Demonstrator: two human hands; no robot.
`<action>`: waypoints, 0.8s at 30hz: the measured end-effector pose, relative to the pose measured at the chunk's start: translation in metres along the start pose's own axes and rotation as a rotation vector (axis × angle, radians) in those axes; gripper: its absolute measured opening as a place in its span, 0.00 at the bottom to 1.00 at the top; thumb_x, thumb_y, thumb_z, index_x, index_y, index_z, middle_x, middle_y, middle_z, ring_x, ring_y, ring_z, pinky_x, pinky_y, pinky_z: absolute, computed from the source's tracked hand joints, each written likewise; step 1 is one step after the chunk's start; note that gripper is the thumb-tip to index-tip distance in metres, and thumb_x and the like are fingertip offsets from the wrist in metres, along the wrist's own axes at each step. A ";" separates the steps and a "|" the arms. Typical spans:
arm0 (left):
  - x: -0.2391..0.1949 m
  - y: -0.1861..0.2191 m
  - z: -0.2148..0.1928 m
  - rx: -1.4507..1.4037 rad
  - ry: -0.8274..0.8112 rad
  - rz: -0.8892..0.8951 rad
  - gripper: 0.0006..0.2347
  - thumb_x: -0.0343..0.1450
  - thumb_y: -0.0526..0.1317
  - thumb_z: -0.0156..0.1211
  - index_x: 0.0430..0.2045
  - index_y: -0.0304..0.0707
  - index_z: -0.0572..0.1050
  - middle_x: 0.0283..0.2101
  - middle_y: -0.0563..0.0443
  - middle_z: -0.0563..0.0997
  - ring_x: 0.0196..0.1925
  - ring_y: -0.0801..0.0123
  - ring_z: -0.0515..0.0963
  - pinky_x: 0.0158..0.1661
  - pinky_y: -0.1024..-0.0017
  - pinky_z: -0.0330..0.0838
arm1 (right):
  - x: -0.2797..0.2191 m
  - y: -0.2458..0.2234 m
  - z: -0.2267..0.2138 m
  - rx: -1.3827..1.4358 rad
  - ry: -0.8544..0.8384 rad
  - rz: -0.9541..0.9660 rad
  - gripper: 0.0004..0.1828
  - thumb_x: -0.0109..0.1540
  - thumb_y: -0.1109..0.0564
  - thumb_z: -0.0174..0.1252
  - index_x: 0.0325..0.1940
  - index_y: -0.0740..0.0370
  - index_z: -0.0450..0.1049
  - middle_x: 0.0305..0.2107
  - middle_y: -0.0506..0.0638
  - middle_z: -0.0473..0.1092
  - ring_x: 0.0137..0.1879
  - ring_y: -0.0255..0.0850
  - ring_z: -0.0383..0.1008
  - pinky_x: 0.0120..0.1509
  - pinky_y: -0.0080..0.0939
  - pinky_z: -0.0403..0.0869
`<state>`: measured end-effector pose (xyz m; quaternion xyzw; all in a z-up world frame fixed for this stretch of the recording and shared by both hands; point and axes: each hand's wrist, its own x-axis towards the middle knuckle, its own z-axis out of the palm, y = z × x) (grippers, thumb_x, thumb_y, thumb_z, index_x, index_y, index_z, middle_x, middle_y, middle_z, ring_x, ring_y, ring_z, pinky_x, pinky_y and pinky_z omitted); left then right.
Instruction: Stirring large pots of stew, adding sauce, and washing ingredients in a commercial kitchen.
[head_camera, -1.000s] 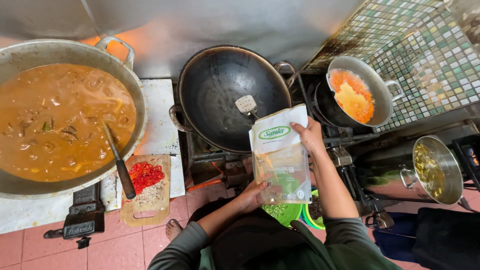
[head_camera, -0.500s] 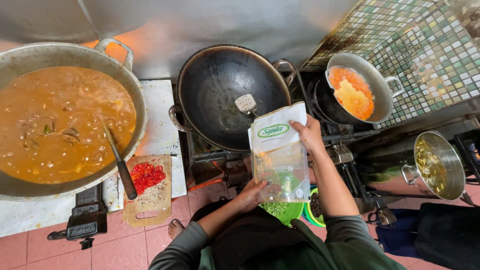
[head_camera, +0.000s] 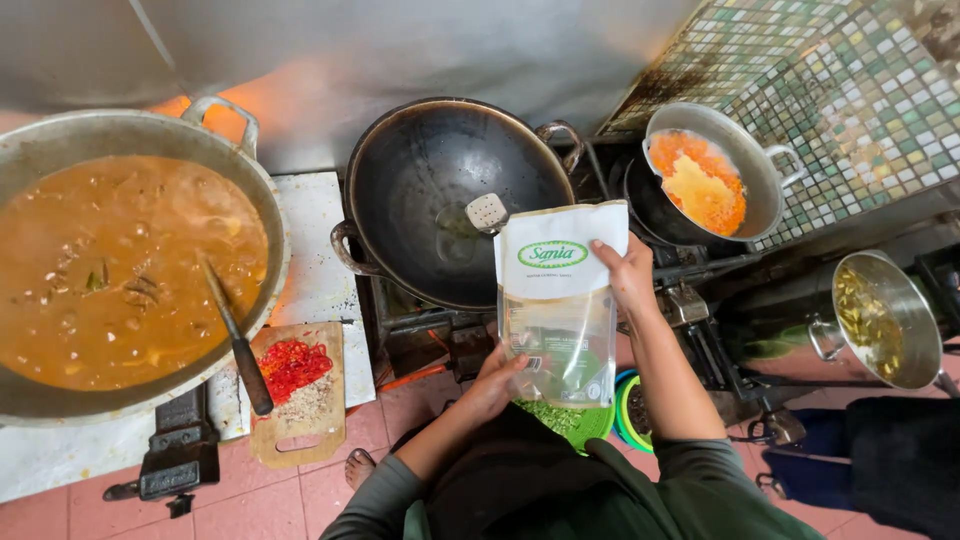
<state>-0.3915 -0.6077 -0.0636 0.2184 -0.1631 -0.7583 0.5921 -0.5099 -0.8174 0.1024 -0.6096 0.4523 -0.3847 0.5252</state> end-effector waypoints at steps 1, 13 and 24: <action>0.000 0.003 -0.003 0.002 0.040 0.017 0.28 0.73 0.44 0.58 0.68 0.43 0.56 0.57 0.40 0.78 0.60 0.52 0.78 0.55 0.45 0.76 | -0.004 0.004 -0.004 0.046 0.021 -0.042 0.17 0.63 0.62 0.60 0.55 0.71 0.74 0.44 0.55 0.78 0.45 0.39 0.78 0.50 0.37 0.76; -0.045 0.020 -0.029 -0.080 0.017 0.017 0.28 0.73 0.40 0.58 0.69 0.47 0.54 0.63 0.43 0.72 0.63 0.54 0.76 0.56 0.51 0.78 | -0.063 0.043 0.019 0.197 0.109 -0.049 0.22 0.66 0.54 0.59 0.63 0.65 0.71 0.49 0.49 0.76 0.52 0.36 0.75 0.58 0.37 0.74; -0.077 0.027 -0.067 -0.227 -0.012 -0.139 0.24 0.77 0.51 0.51 0.65 0.36 0.63 0.59 0.41 0.77 0.56 0.51 0.81 0.46 0.51 0.83 | -0.109 0.032 0.086 0.079 0.074 -0.031 0.26 0.65 0.55 0.61 0.66 0.65 0.69 0.50 0.47 0.76 0.51 0.32 0.74 0.57 0.35 0.74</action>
